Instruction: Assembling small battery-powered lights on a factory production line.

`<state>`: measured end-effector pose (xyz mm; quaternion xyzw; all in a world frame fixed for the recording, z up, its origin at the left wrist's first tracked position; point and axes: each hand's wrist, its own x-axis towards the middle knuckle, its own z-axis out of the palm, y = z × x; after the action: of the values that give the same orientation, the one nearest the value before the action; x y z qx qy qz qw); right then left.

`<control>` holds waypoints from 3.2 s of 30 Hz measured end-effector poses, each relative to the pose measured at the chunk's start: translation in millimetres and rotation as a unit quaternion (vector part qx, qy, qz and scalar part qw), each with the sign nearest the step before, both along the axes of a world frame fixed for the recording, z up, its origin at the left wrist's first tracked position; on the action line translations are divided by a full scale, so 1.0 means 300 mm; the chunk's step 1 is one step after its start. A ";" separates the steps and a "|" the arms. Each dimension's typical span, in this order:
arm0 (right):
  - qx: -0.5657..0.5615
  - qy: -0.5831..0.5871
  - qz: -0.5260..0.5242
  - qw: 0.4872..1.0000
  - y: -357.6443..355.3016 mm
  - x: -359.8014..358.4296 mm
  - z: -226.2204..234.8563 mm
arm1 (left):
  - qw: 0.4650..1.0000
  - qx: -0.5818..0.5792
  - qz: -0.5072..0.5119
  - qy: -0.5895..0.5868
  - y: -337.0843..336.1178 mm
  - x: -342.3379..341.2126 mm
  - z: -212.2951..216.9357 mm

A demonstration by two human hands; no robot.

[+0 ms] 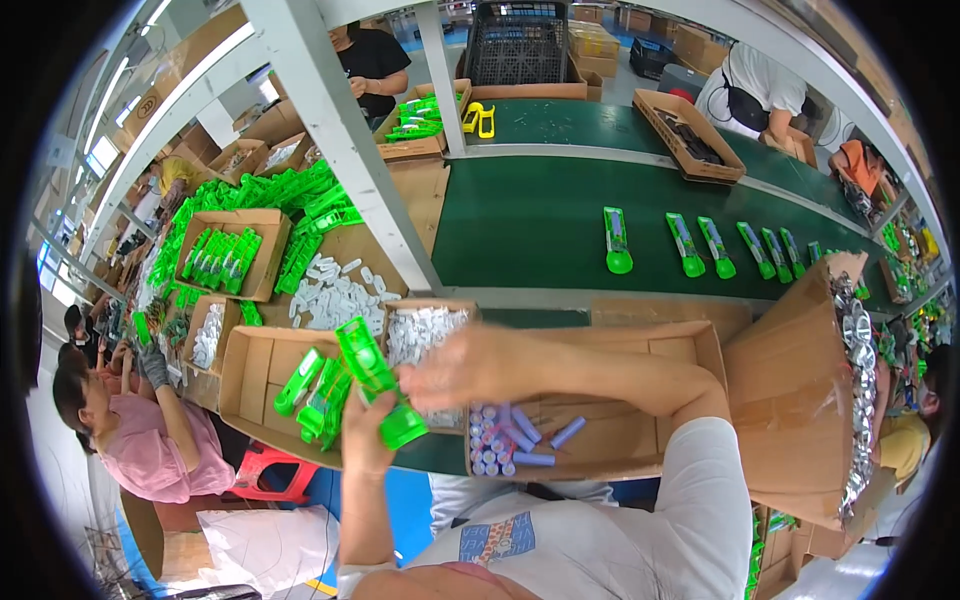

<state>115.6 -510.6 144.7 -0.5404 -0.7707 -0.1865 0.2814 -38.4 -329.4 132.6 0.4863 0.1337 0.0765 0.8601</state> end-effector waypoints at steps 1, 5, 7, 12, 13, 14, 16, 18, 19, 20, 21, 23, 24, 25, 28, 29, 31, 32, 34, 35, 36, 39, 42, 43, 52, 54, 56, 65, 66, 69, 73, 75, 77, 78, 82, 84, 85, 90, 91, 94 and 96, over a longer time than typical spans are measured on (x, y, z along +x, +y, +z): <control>0.041 -0.066 0.021 0.997 -0.002 -0.060 -0.010 | 0.999 -0.027 0.016 -0.021 -0.037 -0.004 -0.020; -0.152 0.577 -0.117 0.793 0.000 -0.161 0.065 | 0.974 0.203 0.063 -0.077 -0.137 -0.019 -0.113; -0.148 0.564 -0.131 0.802 0.003 -0.182 0.075 | 0.955 0.278 0.013 -0.100 -0.184 -0.045 -0.137; -0.047 0.382 -0.173 0.906 -0.014 -0.305 0.005 | 0.990 0.110 0.027 -0.085 -0.179 -0.096 -0.135; -0.052 0.391 -0.184 0.900 -0.018 -0.328 -0.005 | 0.993 0.074 0.036 -0.091 -0.178 -0.089 -0.156; -0.039 0.410 -0.193 0.891 -0.017 -0.323 -0.008 | 0.993 0.071 0.035 -0.089 -0.181 -0.093 -0.170; -0.014 0.469 -0.216 0.857 -0.002 -0.293 0.022 | 0.990 0.114 0.053 -0.061 -0.191 -0.088 -0.127; -0.066 0.550 -0.204 0.807 0.005 -0.255 0.022 | 0.991 0.122 0.021 -0.054 -0.203 -0.085 -0.110; -0.110 0.568 -0.202 0.790 0.003 -0.248 0.023 | 0.994 0.101 0.004 -0.052 -0.215 -0.087 -0.108; -0.120 0.591 -0.187 0.775 0.002 -0.239 0.005 | 0.990 0.122 0.003 -0.074 -0.222 -0.077 -0.136; -0.131 0.614 -0.173 0.759 0.000 -0.234 -0.014 | 0.991 0.109 -0.008 -0.081 -0.225 -0.068 -0.130; -0.134 0.735 -0.133 0.651 0.004 -0.249 0.002 | 0.990 0.113 -0.025 -0.087 -0.207 -0.063 -0.138; -0.106 0.750 -0.125 0.641 0.003 -0.248 -0.003 | 0.992 0.090 -0.030 -0.078 -0.200 -0.054 -0.117; -0.108 0.637 -0.174 0.743 -0.005 -0.255 0.006 | 0.993 0.087 -0.025 -0.071 -0.196 -0.054 -0.116; -0.026 0.287 -0.204 0.936 -0.004 -0.299 -0.080 | 0.997 0.063 -0.021 -0.041 -0.182 -0.063 -0.137; -0.028 0.289 -0.206 0.935 -0.017 -0.295 -0.093 | 0.997 0.061 -0.023 -0.038 -0.184 -0.061 -0.140; -0.102 0.531 -0.199 0.817 -0.033 -0.288 -0.059 | 0.994 0.102 -0.009 -0.048 -0.193 -0.068 -0.138; -0.100 0.642 -0.186 0.737 -0.027 -0.277 -0.045 | 0.994 0.100 -0.011 -0.046 -0.198 -0.070 -0.134; -0.118 0.601 -0.199 0.765 -0.026 -0.262 -0.003 | 0.989 0.133 -0.027 -0.050 -0.211 -0.073 -0.120; -0.135 0.557 -0.209 0.792 -0.027 -0.259 0.008 | 0.987 0.150 -0.035 -0.052 -0.218 -0.073 -0.116; -0.141 0.543 -0.201 0.803 -0.029 -0.259 0.010 | 0.980 0.190 -0.023 -0.056 -0.228 -0.080 -0.115; -0.084 0.711 -0.183 0.674 -0.029 -0.281 -0.009 | 0.981 0.176 -0.020 -0.073 -0.222 -0.081 -0.117; -0.034 0.406 -0.256 0.876 -0.050 -0.312 -0.042 | 0.987 0.140 -0.022 -0.070 -0.223 -0.081 -0.106; -0.003 0.283 -0.247 0.927 -0.044 -0.330 -0.073 | 0.989 0.138 -0.004 -0.056 -0.228 -0.081 -0.104; -0.186 0.359 -0.269 0.874 -0.139 -0.081 -0.221 | 0.995 0.011 -0.061 -0.074 -0.192 -0.123 -0.153; -0.203 0.296 -0.278 0.891 -0.139 -0.065 -0.288 | 0.994 -0.006 -0.081 -0.072 -0.201 -0.140 -0.158; -0.266 0.249 -0.322 0.874 -0.145 -0.036 -0.304 | 0.992 0.000 -0.091 -0.082 -0.205 -0.153 -0.154; -0.156 0.708 -0.154 0.671 -0.082 -0.157 -0.073 | 0.994 0.079 -0.057 -0.041 -0.266 -0.162 -0.164; -0.165 0.699 -0.146 0.681 -0.065 -0.192 -0.066 | 0.993 0.099 -0.053 -0.036 -0.277 -0.160 -0.155; -0.127 0.661 -0.168 0.721 -0.021 -0.262 -0.104 | 0.988 0.144 -0.048 -0.006 -0.293 -0.158 -0.150; -0.064 0.559 -0.227 0.795 0.019 -0.279 -0.101 | 0.980 0.188 -0.042 -0.051 -0.298 -0.157 -0.189; -0.045 0.511 -0.204 0.834 0.082 -0.258 -0.155 | 0.991 0.122 -0.028 -0.037 -0.263 -0.148 -0.197; -0.085 0.525 -0.131 0.837 0.169 -0.193 -0.167 | 0.999 0.013 0.000 -0.038 -0.221 -0.146 -0.188; -0.199 0.652 -0.072 0.728 0.202 -0.120 -0.155 | 0.998 -0.018 0.056 -0.021 -0.193 -0.163 -0.177; -0.340 0.184 -0.265 0.883 0.319 0.010 -0.281 | 0.984 -0.098 0.143 -0.024 -0.108 -0.195 -0.184; -0.332 0.116 -0.271 0.896 0.356 -0.002 -0.314 | 0.984 -0.105 0.138 -0.032 -0.119 -0.196 -0.187; -0.319 0.176 -0.249 0.897 0.349 0.014 -0.307 | 0.984 -0.112 0.136 -0.030 -0.123 -0.197 -0.182; -0.207 0.352 -0.102 0.907 0.276 0.013 -0.209 | 0.988 -0.127 0.091 -0.004 -0.132 -0.211 -0.187; -0.217 0.379 -0.065 0.897 0.253 -0.008 -0.166 | 0.987 -0.140 0.078 -0.007 -0.134 -0.213 -0.182; -0.158 0.334 -0.011 0.929 0.227 -0.010 -0.160 | 0.990 -0.137 0.036 -0.001 -0.143 -0.217 -0.159; -0.184 0.383 -0.013 0.905 0.202 -0.040 -0.142 | 0.990 -0.138 0.017 -0.007 -0.150 -0.216 -0.175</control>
<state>103.7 -450.0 102.1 -0.6221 -0.6172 0.1763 0.4483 -103.1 -374.3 80.0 0.3596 0.1448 0.0754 0.9187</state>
